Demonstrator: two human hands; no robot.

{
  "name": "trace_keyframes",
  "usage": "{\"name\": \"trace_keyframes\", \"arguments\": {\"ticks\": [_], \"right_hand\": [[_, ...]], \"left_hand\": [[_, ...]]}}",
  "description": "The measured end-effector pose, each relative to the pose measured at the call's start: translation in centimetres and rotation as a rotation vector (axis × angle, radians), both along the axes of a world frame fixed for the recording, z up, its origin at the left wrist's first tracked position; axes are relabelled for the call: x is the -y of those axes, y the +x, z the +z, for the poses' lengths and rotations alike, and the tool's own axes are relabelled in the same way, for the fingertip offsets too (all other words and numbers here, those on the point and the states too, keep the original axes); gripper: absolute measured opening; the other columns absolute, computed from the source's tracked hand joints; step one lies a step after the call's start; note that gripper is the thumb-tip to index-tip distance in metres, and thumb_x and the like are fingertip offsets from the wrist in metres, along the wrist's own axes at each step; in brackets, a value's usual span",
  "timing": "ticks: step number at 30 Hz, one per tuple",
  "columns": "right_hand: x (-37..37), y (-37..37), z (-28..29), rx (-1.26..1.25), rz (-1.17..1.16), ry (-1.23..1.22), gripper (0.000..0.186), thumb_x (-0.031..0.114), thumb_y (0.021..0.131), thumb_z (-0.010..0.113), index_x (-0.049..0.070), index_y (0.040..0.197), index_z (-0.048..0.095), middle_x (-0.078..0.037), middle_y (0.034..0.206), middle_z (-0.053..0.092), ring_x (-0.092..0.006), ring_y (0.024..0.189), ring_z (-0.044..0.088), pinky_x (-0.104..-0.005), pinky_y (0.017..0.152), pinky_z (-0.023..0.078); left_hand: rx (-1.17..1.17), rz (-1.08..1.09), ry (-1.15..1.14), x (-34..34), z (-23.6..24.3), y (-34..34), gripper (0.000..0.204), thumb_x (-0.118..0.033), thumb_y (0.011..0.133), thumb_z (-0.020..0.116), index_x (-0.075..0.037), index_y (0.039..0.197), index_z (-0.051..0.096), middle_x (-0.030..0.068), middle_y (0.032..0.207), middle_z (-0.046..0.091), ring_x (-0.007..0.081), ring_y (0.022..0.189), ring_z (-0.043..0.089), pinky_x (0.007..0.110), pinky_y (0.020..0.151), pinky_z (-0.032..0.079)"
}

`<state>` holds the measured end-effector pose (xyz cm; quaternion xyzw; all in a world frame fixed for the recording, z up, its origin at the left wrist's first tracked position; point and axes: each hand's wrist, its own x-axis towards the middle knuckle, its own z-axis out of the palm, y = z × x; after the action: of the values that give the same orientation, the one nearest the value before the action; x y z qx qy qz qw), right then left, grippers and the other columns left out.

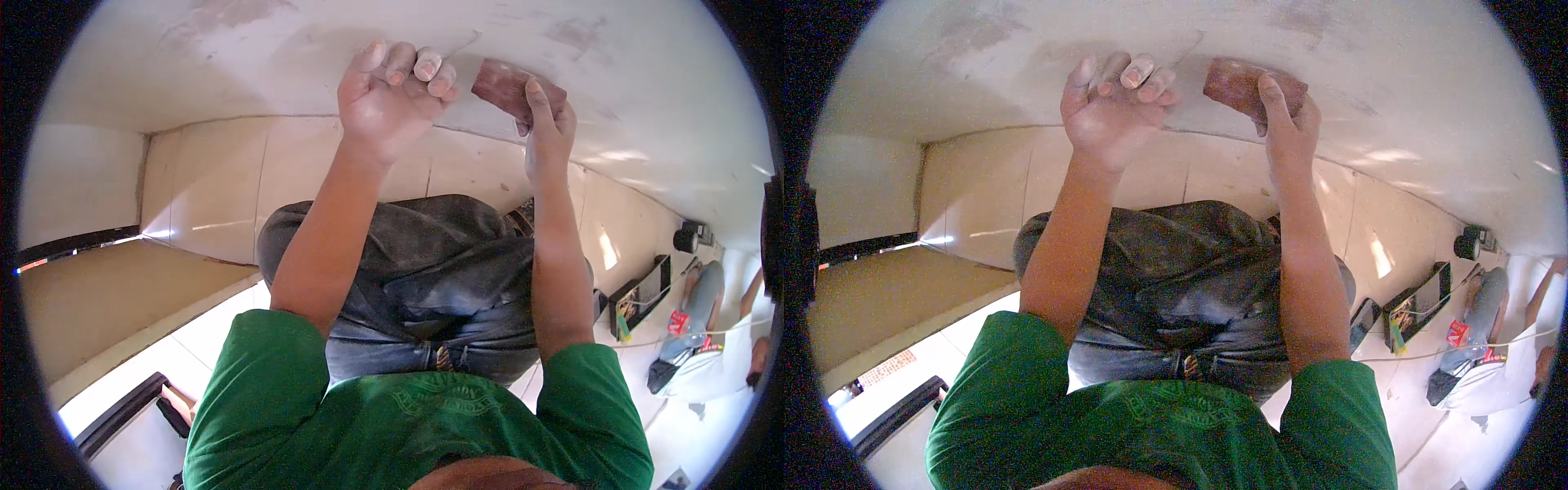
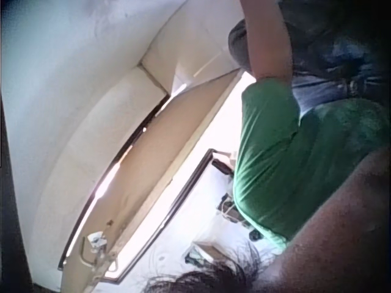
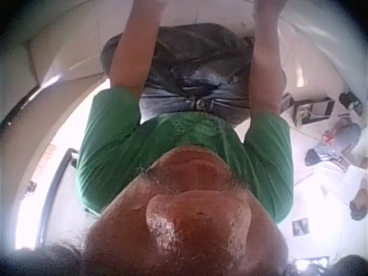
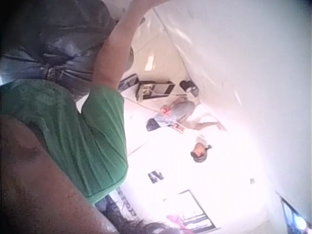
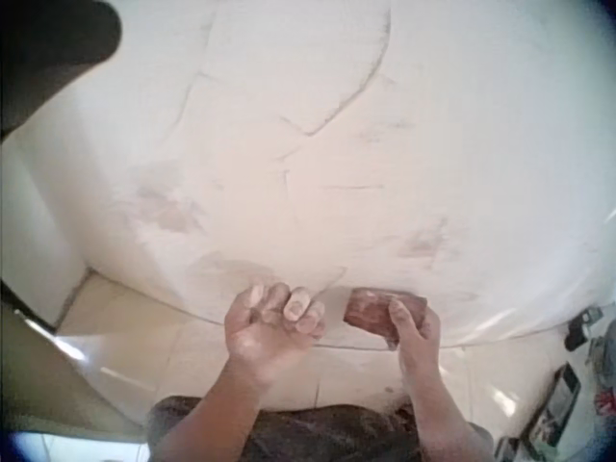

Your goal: Sanding down a plastered wall to prepare it for painting.

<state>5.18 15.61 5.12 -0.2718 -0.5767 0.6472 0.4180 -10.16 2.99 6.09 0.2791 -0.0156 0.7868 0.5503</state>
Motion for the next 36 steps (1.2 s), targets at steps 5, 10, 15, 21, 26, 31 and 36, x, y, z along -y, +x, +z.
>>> {"name": "trace_keyframes", "arguments": {"ticks": [5, 10, 15, 21, 26, 31, 36], "right_hand": [[-0.08, -0.1, -0.16, -0.012, 0.017, 0.006, 0.022, 0.024, 0.09, 0.062, 0.003, 0.093, 0.064, 0.001, 0.07, 0.058, -0.0059, 0.056, 0.044, -0.0222, 0.049, 0.031], [-0.22, -0.23, -0.58, -0.011, 0.014, 0.014, 0.021, 0.024, 0.09, 0.062, 0.003, 0.091, 0.064, 0.001, 0.069, 0.057, -0.006, 0.055, 0.044, -0.0223, 0.048, 0.031], [-0.33, -0.3, -0.65, -0.013, 0.026, 0.017, 0.023, 0.026, 0.089, 0.063, 0.003, 0.091, 0.064, 0.001, 0.068, 0.057, -0.0059, 0.055, 0.044, -0.0223, 0.048, 0.031], [-0.26, -0.31, -0.79, 0.028, 0.042, 0.038, 0.025, 0.028, 0.089, 0.063, 0.003, 0.092, 0.064, 0.001, 0.069, 0.057, -0.0058, 0.055, 0.044, -0.0219, 0.048, 0.032], [-0.28, -0.28, -0.7, 0.015, 0.07, 0.041, 0.025, 0.028, 0.089, 0.063, 0.003, 0.092, 0.064, 0.001, 0.069, 0.056, -0.0061, 0.055, 0.044, -0.022, 0.048, 0.031], [0.02, -0.41, -0.57, 0.012, 0.052, 0.024, 0.024, 0.027, 0.089, 0.063, 0.003, 0.091, 0.064, 0.001, 0.069, 0.056, -0.0061, 0.056, 0.043, -0.0219, 0.048, 0.031], [0.17, -0.44, -0.59, 0.036, 0.024, 0.048, 0.022, 0.026, 0.09, 0.063, 0.003, 0.089, 0.064, 0.002, 0.068, 0.056, -0.0059, 0.056, 0.044, -0.0219, 0.049, 0.032]], "left_hand": [[-0.005, -0.026, 0.027, 0.02, 0.08, 0.04, 0.04, -0.039, 0.094, 0.043, -0.013, 0.065, 0.051, 0.0068, 0.086, 0.057, 0.023, 0.086, 0.048, 0.037, 0.084, 0.035], [-0.009, -0.016, 0.028, 0.08, 0.12, 0.04, 0.037, -0.035, 0.094, 0.044, -0.014, 0.065, 0.051, 0.0049, 0.086, 0.058, 0.0213, 0.085, 0.049, 0.037, 0.085, 0.035], [0.018, 0.021, -0.045, 0.04, 0.02, 0.18, 0.033, -0.026, 0.089, 0.055, -0.014, 0.058, 0.05, 0.0005, 0.08, 0.059, 0.0156, 0.079, 0.048, 0.032, 0.081, 0.037], [0.085, 0.02, -0.07, -0.07, -0.13, 0.13, 0.033, -0.021, 0.085, 0.06, -0.018, 0.055, 0.046, -0.0055, 0.071, 0.053, 0.0084, 0.066, 0.041, 0.027, 0.071, 0.033], [0.094, -0.035, -0.085, -0.01, -0.34, 0.21, 0.027, -0.022, 0.086, 0.061, -0.016, 0.062, 0.05, -0.004, 0.07, 0.056, 0.0104, 0.065, 0.044, 0.029, 0.071, 0.035], [0.029, 0.062, -0.163, -0.17, -0.59, 0.35, 0.024, -0.02, 0.086, 0.059, -0.016, 0.064, 0.05, -0.0039, 0.068, 0.053, 0.0116, 0.065, 0.044, 0.031, 0.073, 0.036], [0.084, 0.038, -0.174, -0.31, -0.86, 0.31, 0.028, -0.023, 0.088, 0.055, -0.015, 0.062, 0.047, -0.0021, 0.068, 0.053, 0.0147, 0.068, 0.046, 0.033, 0.074, 0.037]]}}
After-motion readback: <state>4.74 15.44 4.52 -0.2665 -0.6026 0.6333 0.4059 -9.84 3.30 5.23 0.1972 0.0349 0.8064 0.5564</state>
